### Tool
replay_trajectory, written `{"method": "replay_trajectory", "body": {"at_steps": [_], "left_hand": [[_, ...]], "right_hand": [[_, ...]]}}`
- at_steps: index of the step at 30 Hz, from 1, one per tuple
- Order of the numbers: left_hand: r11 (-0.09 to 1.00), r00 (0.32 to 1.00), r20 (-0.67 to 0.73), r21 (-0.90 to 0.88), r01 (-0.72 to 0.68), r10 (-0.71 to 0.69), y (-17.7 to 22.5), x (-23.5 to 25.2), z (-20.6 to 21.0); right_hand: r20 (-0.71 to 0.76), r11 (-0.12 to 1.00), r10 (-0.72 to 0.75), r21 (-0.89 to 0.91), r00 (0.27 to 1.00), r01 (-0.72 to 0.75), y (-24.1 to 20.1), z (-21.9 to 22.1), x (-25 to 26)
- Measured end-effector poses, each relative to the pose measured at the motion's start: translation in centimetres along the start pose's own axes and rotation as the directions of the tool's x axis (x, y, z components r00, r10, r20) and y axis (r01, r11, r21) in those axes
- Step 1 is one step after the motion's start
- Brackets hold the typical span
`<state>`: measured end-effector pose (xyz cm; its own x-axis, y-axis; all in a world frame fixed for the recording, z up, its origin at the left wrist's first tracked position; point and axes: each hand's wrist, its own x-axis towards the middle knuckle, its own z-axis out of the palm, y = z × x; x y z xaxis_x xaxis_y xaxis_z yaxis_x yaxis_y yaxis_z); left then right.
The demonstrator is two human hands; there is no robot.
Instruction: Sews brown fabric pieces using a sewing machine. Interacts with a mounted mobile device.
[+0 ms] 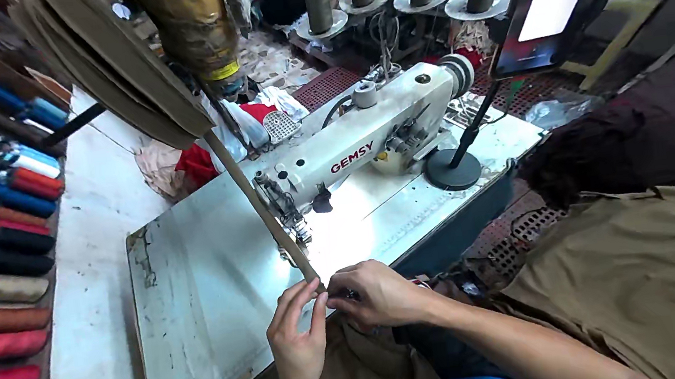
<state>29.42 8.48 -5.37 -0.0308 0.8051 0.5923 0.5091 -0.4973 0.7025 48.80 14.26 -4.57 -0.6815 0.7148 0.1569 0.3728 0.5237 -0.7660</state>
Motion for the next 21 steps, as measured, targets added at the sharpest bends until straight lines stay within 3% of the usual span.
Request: {"method": "replay_trajectory", "body": {"at_steps": [3,5,9,12,18,21], "left_hand": [[1.000,1.000,-0.024,-0.028,0.010,-0.011,-0.5,0.4,-0.2],[0.997,0.998,-0.062,-0.071,0.011,-0.016,-0.6,1.4,-0.7],[0.991,0.986,-0.164,-0.132,-0.040,0.018,0.6,5.8,-1.7],[0.989,0.975,-0.201,-0.093,-0.112,0.092,1.4,10.2,-1.6],[0.964,0.967,-0.165,0.215,-0.159,0.196,-0.1,14.7,-0.5],[0.975,0.975,-0.155,0.178,-0.131,0.160,-0.9,14.6,-0.3]], "right_hand": [[-0.017,0.999,0.053,-0.002,0.998,-0.053,1.3,-0.3,-0.5],[-0.038,0.981,0.175,-0.077,0.984,-0.178,2.8,-1.1,-0.7],[-0.226,0.826,0.408,-0.321,0.885,-0.463,7.9,-2.1,0.1],[-0.405,0.774,0.310,-0.417,0.860,-0.476,10.7,-1.1,0.6],[-0.381,0.765,0.314,-0.441,0.870,-0.470,10.7,-0.8,0.5],[-0.417,0.772,0.277,-0.439,0.866,-0.458,10.9,-0.5,0.5]]}}
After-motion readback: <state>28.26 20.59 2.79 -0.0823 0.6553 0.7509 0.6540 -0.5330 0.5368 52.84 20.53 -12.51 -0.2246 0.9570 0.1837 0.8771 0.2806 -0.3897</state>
